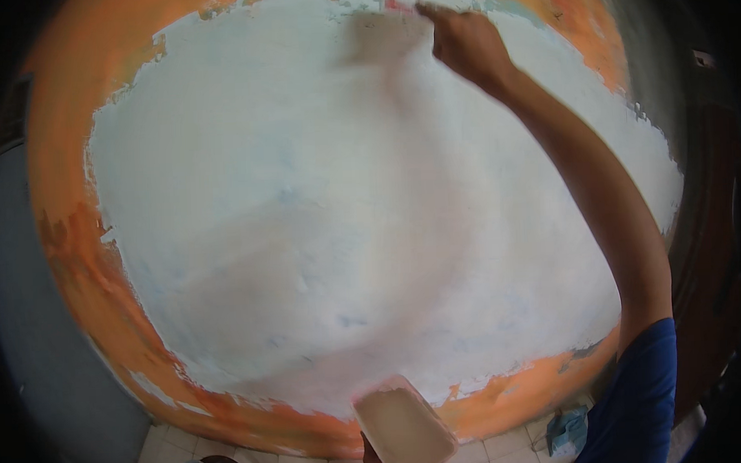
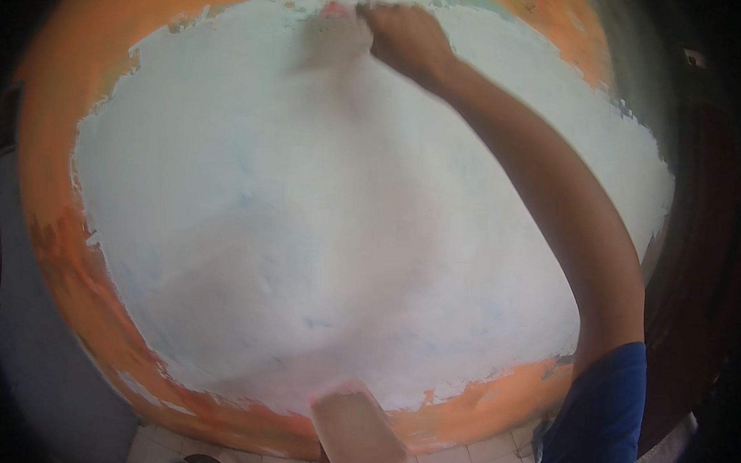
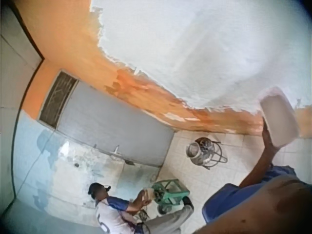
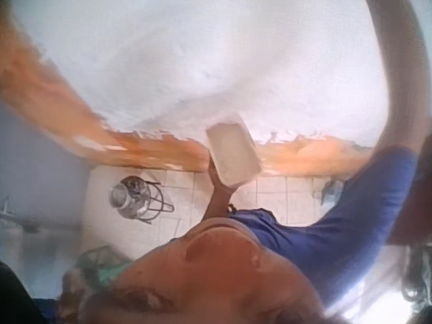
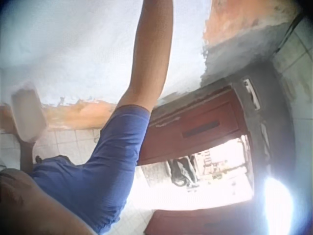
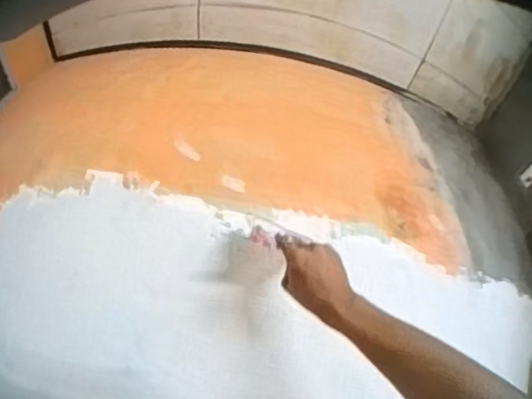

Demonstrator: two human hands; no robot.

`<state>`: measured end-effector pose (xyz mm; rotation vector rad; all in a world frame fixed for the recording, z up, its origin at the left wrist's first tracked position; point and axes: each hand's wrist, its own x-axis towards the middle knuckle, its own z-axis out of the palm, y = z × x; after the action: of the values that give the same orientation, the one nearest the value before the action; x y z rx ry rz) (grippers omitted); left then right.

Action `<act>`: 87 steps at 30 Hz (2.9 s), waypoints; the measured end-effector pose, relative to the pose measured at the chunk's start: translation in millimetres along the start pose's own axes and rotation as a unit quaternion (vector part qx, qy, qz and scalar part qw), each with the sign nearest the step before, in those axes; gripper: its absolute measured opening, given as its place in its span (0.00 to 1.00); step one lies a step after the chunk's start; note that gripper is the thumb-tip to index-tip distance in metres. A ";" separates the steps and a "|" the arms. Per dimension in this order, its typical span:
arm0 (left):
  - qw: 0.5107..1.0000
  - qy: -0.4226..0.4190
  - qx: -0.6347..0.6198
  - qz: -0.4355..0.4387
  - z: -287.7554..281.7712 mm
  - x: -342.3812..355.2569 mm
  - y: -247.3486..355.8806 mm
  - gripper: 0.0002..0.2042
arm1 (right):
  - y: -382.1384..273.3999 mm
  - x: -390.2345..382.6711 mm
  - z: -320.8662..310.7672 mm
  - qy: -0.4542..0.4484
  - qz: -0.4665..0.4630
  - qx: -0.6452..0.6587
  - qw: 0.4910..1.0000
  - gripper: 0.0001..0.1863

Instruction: The person applies putty to a wall using a putty knife, scraping the tool across the surface to fill gaps and then picking up more putty from a plastic container to continue.

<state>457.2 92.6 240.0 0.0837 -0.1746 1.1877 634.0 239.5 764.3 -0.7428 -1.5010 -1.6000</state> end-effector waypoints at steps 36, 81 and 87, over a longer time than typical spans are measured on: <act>0.974 0.209 0.048 0.070 32.1 5.4 15.7 0.30 | -50.3 -16.7 25.5 -0.234 -0.077 0.073 0.966 0.17; 0.967 0.217 0.098 0.089 18.7 23.2 -35.6 0.28 | 119.5 6.0 16.7 -0.028 -0.002 -0.017 0.999 0.26; 0.974 0.196 0.089 0.065 -12.6 19.2 -29.7 0.29 | 75.3 -50.8 36.6 -0.194 -0.004 -0.041 0.980 0.20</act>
<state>492.9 101.1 231.8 -0.0056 0.2779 1.3239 720.4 285.7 764.6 -1.1489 -1.7160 -1.5927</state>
